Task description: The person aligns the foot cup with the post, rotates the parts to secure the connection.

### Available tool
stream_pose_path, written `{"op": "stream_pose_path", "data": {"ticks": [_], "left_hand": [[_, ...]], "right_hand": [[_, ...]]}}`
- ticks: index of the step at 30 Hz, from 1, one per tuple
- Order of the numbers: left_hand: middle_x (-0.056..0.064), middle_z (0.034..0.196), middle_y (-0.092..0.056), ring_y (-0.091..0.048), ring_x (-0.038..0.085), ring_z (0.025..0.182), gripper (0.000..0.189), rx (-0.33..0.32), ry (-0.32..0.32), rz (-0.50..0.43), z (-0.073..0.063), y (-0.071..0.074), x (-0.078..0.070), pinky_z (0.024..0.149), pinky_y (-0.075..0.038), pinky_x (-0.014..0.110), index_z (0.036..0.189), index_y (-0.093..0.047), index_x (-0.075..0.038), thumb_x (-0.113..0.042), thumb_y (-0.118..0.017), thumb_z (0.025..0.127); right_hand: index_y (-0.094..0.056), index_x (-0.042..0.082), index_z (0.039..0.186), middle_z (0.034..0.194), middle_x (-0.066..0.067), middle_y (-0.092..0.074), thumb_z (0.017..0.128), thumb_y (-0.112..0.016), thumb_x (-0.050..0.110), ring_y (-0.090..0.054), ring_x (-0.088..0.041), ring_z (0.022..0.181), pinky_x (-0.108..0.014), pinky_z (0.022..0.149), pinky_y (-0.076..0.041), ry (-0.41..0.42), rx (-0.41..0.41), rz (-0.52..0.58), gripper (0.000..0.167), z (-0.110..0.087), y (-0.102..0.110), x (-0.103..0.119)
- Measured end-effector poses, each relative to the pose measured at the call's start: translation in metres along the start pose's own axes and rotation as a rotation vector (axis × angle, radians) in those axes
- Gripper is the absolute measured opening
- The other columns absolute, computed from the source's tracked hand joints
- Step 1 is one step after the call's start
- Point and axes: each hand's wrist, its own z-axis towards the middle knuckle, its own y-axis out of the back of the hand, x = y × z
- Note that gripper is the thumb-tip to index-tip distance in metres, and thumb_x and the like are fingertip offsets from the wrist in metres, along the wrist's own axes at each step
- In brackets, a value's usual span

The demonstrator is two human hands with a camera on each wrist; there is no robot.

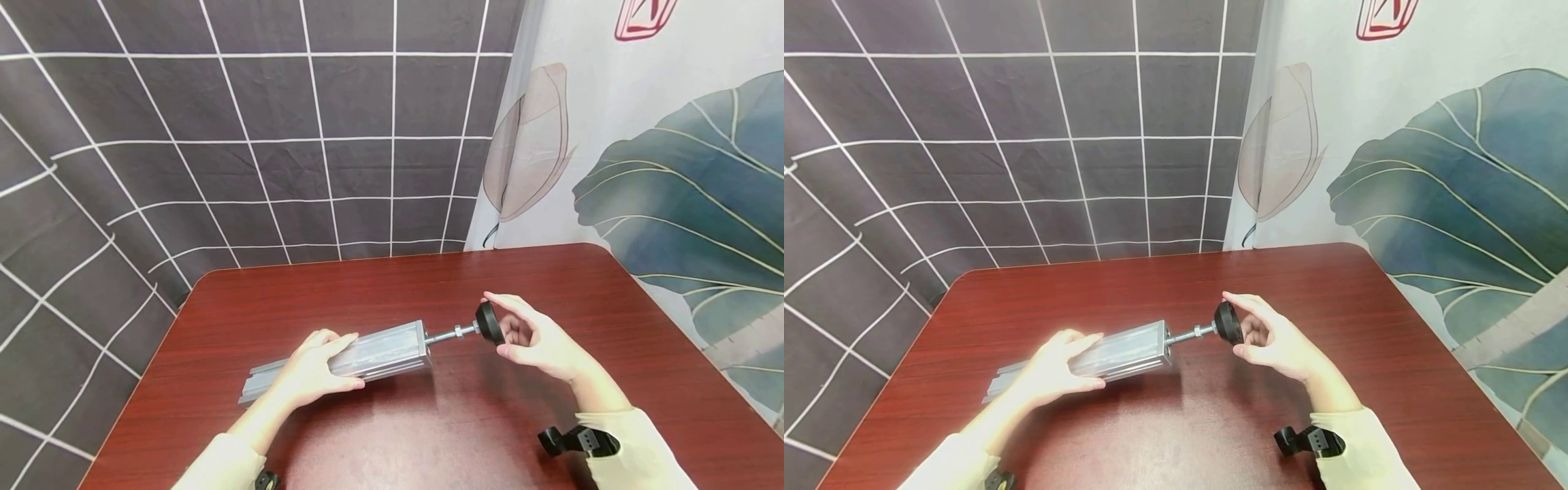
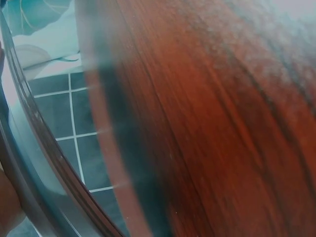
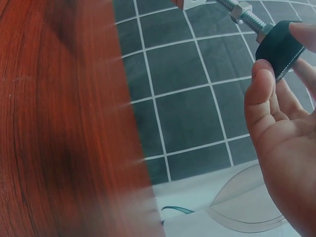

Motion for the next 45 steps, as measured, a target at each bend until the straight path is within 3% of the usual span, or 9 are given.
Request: {"op": "stream_pose_path", "data": {"ticks": [9,12,17,23,30,37,45], "left_hand": [[-0.005,0.096,-0.052,-0.049,0.014,0.093,0.074,-0.012,0.001,0.0,-0.0021,-0.0005,-0.0015,0.08,-0.044,0.033,0.124,-0.063,-0.017,-0.051,-0.081,0.061],[-0.006,0.096,-0.051,-0.049,0.014,0.093,0.074,-0.014,0.002,-0.002,-0.0029,-0.0005,-0.0021,0.08,-0.044,0.034,0.124,-0.063,-0.017,-0.051,-0.081,0.061],[-0.007,0.096,-0.051,-0.049,0.013,0.094,0.074,-0.012,0.006,-0.003,-0.0038,0.0004,-0.0039,0.08,-0.044,0.034,0.125,-0.063,-0.018,-0.05,-0.081,0.061],[-0.006,0.096,-0.051,-0.049,0.013,0.093,0.074,-0.008,0.004,-0.007,-0.0047,-0.0014,-0.0041,0.08,-0.044,0.033,0.124,-0.063,-0.016,-0.051,-0.08,0.062],[-0.005,0.097,-0.051,-0.049,0.014,0.094,0.075,-0.009,0.011,-0.006,-0.0049,-0.0024,-0.004,0.081,-0.043,0.034,0.126,-0.062,-0.016,-0.05,-0.081,0.061],[-0.003,0.102,-0.052,-0.048,0.017,0.099,0.078,0.01,-0.012,0.022,-0.0043,-0.0034,-0.004,0.084,-0.042,0.036,0.13,-0.058,-0.017,-0.051,-0.08,0.063],[-0.001,0.108,-0.056,-0.049,0.018,0.102,0.079,0.006,-0.022,0.013,-0.0034,-0.0026,-0.0011,0.087,-0.042,0.038,0.132,-0.056,-0.017,-0.05,-0.079,0.064]], "right_hand": [[-0.045,0.001,0.136,0.094,-0.005,-0.049,0.071,-0.07,-0.015,-0.048,-0.013,0.062,-0.029,0.045,-0.037,-0.001,-0.072,-0.067,0.07,-0.0001,0.0005,-0.0018],[-0.048,0.001,0.133,0.091,-0.003,-0.052,0.072,-0.07,-0.014,-0.049,-0.012,0.065,-0.026,0.049,-0.039,-0.012,-0.091,-0.078,0.067,0.0002,0.0001,-0.002],[-0.049,-0.002,0.13,0.104,0.003,-0.059,0.075,-0.068,-0.012,-0.061,-0.012,0.078,-0.022,0.066,-0.05,-0.071,-0.116,-0.03,0.059,0.0014,-0.0021,0.0005],[-0.051,-0.001,0.128,0.089,-0.006,-0.065,0.079,-0.068,-0.008,-0.063,-0.014,0.071,-0.024,0.061,-0.05,-0.076,-0.128,-0.001,0.052,0.0026,-0.005,0.0042],[-0.054,0.004,0.13,0.123,0.004,-0.051,0.079,-0.06,-0.017,-0.06,-0.014,0.07,-0.027,0.06,-0.052,0.046,-0.11,0.013,0.056,0.0023,-0.0062,0.0023],[-0.053,0.003,0.129,0.125,0.007,-0.048,0.074,-0.067,-0.015,-0.06,-0.013,0.074,-0.023,0.059,-0.048,0.011,-0.084,-0.049,0.06,-0.0009,-0.0048,0.0031],[-0.041,0.001,0.138,0.131,-0.001,-0.039,0.074,-0.068,-0.017,-0.059,-0.015,0.082,-0.023,0.07,-0.05,0.021,-0.014,-0.028,0.072,-0.0011,-0.0067,0.0053]]}}
